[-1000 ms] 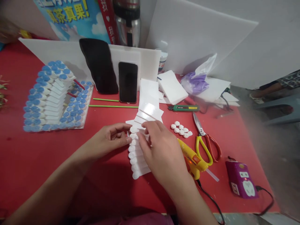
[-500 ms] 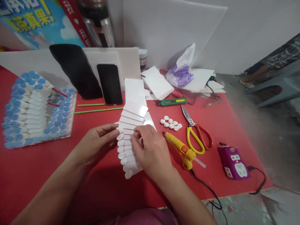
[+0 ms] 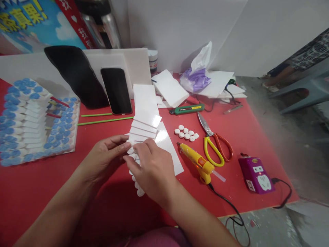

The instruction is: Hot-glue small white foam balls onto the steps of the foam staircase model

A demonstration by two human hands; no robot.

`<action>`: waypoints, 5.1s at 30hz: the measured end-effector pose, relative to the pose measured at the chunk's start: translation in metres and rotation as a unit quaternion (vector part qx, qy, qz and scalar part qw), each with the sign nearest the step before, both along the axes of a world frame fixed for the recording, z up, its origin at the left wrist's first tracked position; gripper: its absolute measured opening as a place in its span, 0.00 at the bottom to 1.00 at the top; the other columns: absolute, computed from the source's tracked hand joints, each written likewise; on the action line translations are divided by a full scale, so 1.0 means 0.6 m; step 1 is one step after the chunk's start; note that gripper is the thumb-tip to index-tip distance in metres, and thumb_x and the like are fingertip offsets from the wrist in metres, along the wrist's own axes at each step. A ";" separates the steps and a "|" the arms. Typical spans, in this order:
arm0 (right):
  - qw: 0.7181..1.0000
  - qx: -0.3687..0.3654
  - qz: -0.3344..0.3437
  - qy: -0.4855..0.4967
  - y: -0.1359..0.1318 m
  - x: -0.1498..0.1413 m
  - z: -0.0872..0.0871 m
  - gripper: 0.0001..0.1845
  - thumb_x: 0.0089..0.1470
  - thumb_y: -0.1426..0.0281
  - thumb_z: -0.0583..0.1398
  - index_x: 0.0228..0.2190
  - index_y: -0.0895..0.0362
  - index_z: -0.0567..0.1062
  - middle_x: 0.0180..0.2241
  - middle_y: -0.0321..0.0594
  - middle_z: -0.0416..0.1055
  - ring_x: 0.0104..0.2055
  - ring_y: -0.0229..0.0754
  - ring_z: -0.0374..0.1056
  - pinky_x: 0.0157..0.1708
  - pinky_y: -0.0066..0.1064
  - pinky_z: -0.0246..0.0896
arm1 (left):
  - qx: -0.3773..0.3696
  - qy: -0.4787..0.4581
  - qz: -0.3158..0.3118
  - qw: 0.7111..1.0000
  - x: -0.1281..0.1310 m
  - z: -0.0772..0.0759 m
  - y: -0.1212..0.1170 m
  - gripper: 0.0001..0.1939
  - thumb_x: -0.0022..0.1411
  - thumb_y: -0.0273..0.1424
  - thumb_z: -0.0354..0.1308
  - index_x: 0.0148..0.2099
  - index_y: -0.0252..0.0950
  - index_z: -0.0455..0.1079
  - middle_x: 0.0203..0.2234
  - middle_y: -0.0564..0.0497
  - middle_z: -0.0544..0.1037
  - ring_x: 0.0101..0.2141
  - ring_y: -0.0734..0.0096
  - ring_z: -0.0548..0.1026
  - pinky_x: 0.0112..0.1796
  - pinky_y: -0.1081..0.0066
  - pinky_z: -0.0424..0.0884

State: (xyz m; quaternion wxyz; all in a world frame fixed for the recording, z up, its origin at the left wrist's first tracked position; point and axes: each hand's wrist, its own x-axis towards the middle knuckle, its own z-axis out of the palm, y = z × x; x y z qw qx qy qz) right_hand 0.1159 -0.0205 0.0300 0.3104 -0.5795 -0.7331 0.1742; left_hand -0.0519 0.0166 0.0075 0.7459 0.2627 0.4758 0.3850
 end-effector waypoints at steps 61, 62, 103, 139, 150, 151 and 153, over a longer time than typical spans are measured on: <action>0.996 0.068 -0.028 0.042 -0.005 0.023 0.013 0.06 0.65 0.75 0.62 0.44 0.56 0.76 0.35 0.37 0.74 0.30 0.36 0.69 0.33 0.31 0.69 | 0.023 0.046 -0.009 0.999 -0.013 -0.001 -0.009 0.21 0.54 0.40 0.76 0.47 0.37 0.80 0.31 0.52 0.79 0.26 0.78 0.71 0.29 0.75 0.67; 0.996 0.074 -0.040 0.041 -0.011 0.031 0.012 0.07 0.65 0.75 0.61 0.45 0.56 0.75 0.35 0.37 0.73 0.30 0.36 0.69 0.33 0.31 0.69 | 0.026 0.041 0.000 0.999 -0.011 0.001 -0.009 0.21 0.53 0.40 0.77 0.47 0.36 0.80 0.32 0.51 0.80 0.27 0.76 0.73 0.31 0.73 0.70; 0.989 0.100 -0.057 0.096 -0.162 0.085 -0.080 0.10 0.65 0.74 0.57 0.46 0.56 0.74 0.33 0.41 0.79 0.29 0.40 0.76 0.30 0.30 0.73 | 0.276 0.208 0.035 0.938 -0.027 -0.001 -0.002 0.30 0.65 0.57 0.60 0.48 0.34 0.77 0.22 0.49 0.79 0.17 0.73 0.65 0.19 0.71 0.59; 0.974 -0.108 -0.099 0.174 -0.052 0.065 -0.041 0.16 0.63 0.61 0.62 0.47 0.57 0.81 0.37 0.42 0.82 0.33 0.43 0.75 0.35 0.35 0.73 | 0.179 0.072 -0.039 0.980 -0.030 0.018 -0.025 0.20 0.65 0.34 0.63 0.56 0.30 0.77 0.37 0.40 0.85 0.13 0.76 0.74 0.12 0.77 0.63; 0.977 -0.122 -0.078 0.157 -0.060 0.063 -0.060 0.18 0.64 0.61 0.62 0.51 0.56 0.79 0.40 0.44 0.81 0.36 0.45 0.75 0.39 0.38 0.73 | 0.182 0.112 -0.041 0.976 -0.031 0.012 -0.012 0.14 0.67 0.39 0.62 0.42 0.32 0.76 0.28 0.49 0.82 0.12 0.77 0.71 0.11 0.77 0.59; 0.979 -0.124 -0.072 0.148 -0.062 0.061 -0.062 0.18 0.64 0.61 0.61 0.52 0.56 0.79 0.41 0.44 0.81 0.37 0.45 0.76 0.39 0.39 0.73 | 0.187 0.126 -0.046 0.973 -0.032 0.009 -0.010 0.16 0.69 0.43 0.60 0.38 0.33 0.74 0.23 0.50 0.80 0.12 0.77 0.70 0.11 0.77 0.58; 0.983 -0.121 -0.060 0.124 -0.064 0.058 -0.062 0.18 0.65 0.62 0.61 0.53 0.56 0.78 0.42 0.45 0.81 0.38 0.46 0.76 0.41 0.40 0.73 | 0.194 0.151 -0.058 0.967 -0.034 0.004 -0.007 0.24 0.71 0.49 0.56 0.33 0.34 0.71 0.15 0.53 0.73 0.11 0.76 0.68 0.11 0.77 0.57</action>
